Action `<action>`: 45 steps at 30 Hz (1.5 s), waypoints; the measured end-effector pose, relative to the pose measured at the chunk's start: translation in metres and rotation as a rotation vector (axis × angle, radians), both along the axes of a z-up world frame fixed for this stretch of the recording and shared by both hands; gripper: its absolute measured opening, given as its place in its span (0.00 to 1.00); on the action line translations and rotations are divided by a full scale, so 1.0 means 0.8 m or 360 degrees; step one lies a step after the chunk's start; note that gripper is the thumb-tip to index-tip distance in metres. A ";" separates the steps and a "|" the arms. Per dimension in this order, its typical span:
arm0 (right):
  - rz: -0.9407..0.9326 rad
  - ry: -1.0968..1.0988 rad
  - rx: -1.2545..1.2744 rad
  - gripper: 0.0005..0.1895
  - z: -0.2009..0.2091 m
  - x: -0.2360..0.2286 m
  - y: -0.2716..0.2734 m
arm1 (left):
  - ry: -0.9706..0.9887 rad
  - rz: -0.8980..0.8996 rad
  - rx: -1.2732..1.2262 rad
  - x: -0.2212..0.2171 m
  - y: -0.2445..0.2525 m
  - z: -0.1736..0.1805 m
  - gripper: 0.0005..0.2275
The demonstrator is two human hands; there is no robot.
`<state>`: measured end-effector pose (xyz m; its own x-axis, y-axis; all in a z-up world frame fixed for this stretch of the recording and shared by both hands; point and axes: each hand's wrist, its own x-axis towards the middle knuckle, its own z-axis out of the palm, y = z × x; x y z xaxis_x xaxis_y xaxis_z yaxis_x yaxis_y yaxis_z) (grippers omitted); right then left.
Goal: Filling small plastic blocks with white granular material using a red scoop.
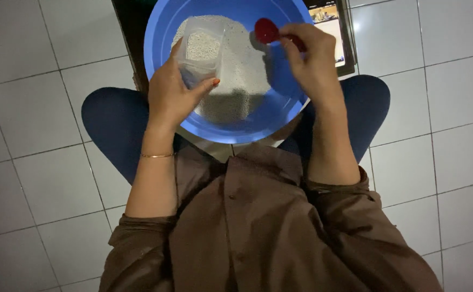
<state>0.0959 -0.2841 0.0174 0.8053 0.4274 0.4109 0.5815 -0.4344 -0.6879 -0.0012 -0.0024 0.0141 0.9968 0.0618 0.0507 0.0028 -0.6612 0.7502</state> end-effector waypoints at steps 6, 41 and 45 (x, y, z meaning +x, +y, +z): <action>0.0059 -0.0187 -0.0302 0.11 -0.057 0.024 0.006 | 0.0014 0.0026 0.0045 0.000 0.003 -0.012 0.40; 0.0243 -0.0130 -0.1055 0.07 -0.105 0.090 0.068 | -0.0069 0.0019 0.0081 0.001 -0.007 0.011 0.36; 0.0067 -0.0351 -0.1107 0.09 -0.081 0.083 0.073 | -0.0186 0.0073 0.0249 -0.001 -0.001 -0.014 0.32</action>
